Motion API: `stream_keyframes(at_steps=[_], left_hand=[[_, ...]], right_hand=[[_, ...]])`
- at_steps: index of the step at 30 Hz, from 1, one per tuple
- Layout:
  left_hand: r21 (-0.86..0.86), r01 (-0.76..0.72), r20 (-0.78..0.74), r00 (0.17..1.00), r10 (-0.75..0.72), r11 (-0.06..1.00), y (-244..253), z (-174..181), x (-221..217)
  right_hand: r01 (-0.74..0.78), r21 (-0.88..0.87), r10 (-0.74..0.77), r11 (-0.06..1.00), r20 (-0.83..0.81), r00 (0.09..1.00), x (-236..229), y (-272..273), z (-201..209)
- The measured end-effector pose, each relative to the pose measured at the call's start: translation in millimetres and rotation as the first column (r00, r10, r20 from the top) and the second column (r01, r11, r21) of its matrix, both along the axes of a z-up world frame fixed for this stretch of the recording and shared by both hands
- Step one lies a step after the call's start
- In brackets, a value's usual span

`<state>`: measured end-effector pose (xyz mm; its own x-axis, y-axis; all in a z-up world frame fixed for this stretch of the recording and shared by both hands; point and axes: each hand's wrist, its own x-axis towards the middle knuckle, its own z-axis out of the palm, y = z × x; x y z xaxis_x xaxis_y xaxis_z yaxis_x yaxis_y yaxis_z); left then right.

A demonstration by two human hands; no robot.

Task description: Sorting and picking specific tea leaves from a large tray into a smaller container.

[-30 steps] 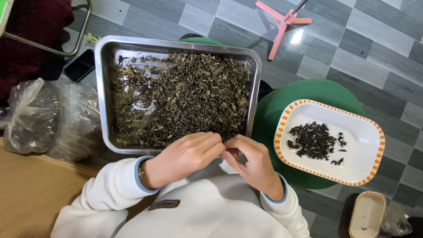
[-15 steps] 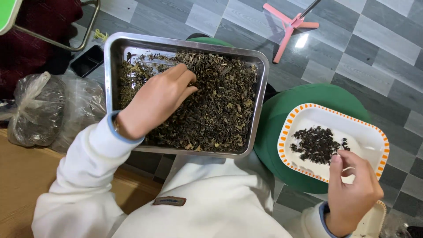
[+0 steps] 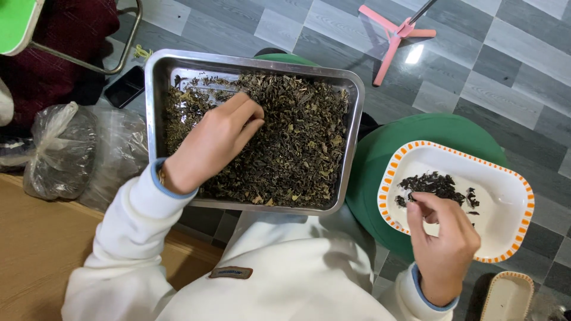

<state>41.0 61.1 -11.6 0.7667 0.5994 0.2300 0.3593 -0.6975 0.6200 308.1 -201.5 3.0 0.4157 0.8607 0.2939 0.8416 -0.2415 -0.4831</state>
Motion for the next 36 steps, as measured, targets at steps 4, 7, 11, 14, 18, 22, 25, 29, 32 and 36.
stream_keyframes(at_steps=[4, 7, 11, 14, 18, 22, 25, 29, 32, 36], left_hand=[[-0.012, -0.003, 0.057, 0.998, 0.003, 1.000, -15, -4, -6], [-0.015, -0.002, 0.134, 0.991, 0.004, 1.000, -32, -7, -6], [-0.139, 0.088, 0.279, 0.959, -0.046, 0.986, -60, -11, 3], [-0.271, 0.124, 0.305, 0.952, -0.037, 0.955, -81, -11, 9], [-0.483, 0.099, 0.234, 0.972, 0.019, 0.870, -93, 1, 11], [-0.543, 0.112, 0.215, 0.977, 0.009, 0.832, -90, 4, 9], [-0.585, 0.158, 0.206, 0.978, -0.042, 0.796, -84, 7, 6], [-0.498, 0.232, 0.101, 0.973, -0.210, 0.836, -66, -3, 0], [-0.317, 0.195, 0.049, 0.981, -0.190, 0.928, -34, -2, -11], [0.054, -0.008, -0.068, 0.998, 0.012, 0.998, 11, -7, -25]], right_hand=[[-0.092, 0.030, 0.092, 0.995, -0.005, 0.996, 6, 5, -27], [-0.209, 0.077, 0.211, 0.975, -0.015, 0.977, -9, 20, -29], [-0.344, 0.139, 0.353, 0.929, -0.049, 0.934, -40, 44, -39], [-0.447, 0.205, 0.464, 0.871, -0.039, 0.885, -61, 59, -40], [-0.479, 0.227, 0.514, 0.848, -0.126, 0.849, -86, 74, -12], [-0.486, 0.241, 0.525, 0.840, -0.133, 0.841, -87, 71, -15], [-0.504, 0.241, 0.544, 0.829, -0.141, 0.827, -85, 69, -16], [-0.493, 0.225, 0.518, 0.841, -0.067, 0.853, -67, 55, -40], [-0.379, 0.190, 0.382, 0.905, 0.024, 0.924, -42, 35, -44], [-0.092, 0.150, 0.085, 0.984, 0.056, 0.995, -3, 4, -27]])
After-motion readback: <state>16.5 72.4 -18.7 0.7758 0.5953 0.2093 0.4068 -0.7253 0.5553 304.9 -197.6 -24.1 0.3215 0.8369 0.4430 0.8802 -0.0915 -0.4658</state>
